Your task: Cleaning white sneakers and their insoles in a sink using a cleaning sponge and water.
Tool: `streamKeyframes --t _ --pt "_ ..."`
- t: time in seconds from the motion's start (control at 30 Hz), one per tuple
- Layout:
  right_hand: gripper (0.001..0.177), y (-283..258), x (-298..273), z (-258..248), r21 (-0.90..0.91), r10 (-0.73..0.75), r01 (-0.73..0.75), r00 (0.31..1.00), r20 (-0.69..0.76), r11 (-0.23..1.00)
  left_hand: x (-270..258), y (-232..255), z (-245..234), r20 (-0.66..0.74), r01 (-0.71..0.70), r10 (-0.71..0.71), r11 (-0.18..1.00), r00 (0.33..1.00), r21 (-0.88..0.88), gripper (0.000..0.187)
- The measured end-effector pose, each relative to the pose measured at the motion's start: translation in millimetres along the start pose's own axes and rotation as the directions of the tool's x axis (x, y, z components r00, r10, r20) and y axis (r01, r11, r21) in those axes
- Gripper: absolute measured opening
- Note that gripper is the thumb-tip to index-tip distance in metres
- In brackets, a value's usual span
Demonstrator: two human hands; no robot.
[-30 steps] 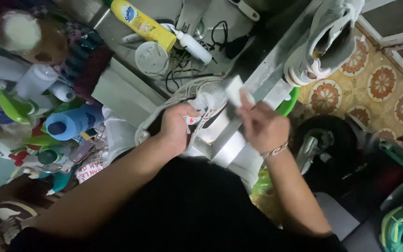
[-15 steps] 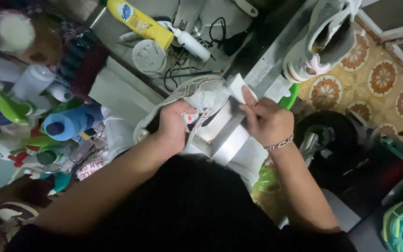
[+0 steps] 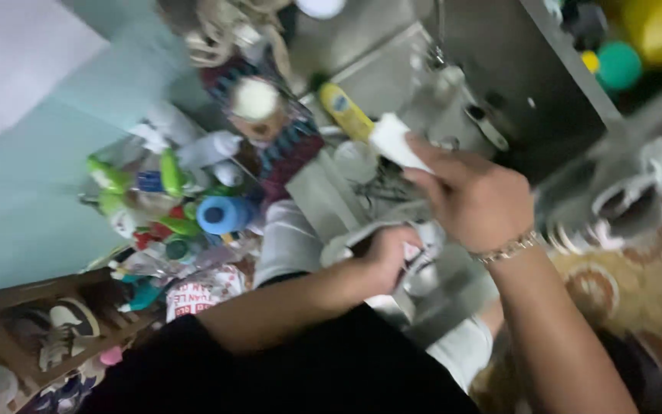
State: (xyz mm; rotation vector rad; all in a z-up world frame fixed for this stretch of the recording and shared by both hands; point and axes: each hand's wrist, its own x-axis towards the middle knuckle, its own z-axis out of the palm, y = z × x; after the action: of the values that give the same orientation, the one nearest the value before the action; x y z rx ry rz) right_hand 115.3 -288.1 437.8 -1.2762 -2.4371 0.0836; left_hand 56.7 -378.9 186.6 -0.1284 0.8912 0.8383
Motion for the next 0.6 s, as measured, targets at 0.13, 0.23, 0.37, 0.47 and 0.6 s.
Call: streamKeyframes --t 0.13,0.23,0.37,0.47,0.6 --pt "0.037 -50 85 23 -0.038 -0.174 0.181 0.976 0.133 0.983 0 9 8 0.033 -0.033 0.032 0.999 0.999 0.043 0.012" --pt "0.035 -76 130 46 -0.107 -0.243 0.284 0.924 0.295 0.953 18 -3 4 -0.063 -0.052 0.066 0.976 0.996 0.213 0.013" --pt "0.026 -89 160 82 -0.122 -0.301 0.390 0.844 0.444 0.913 -3 15 20 -0.001 -0.039 0.040 0.987 0.999 0.153 0.013" --pt "0.025 -94 162 90 -0.123 -0.270 0.379 0.817 0.510 0.917 -18 21 28 -0.037 0.062 -0.058 0.992 0.998 0.110 0.011" --pt "0.033 -81 153 80 -0.045 -0.183 0.229 0.869 0.460 0.972 18 -2 3 0.160 -0.140 0.110 0.971 0.981 0.195 0.016"
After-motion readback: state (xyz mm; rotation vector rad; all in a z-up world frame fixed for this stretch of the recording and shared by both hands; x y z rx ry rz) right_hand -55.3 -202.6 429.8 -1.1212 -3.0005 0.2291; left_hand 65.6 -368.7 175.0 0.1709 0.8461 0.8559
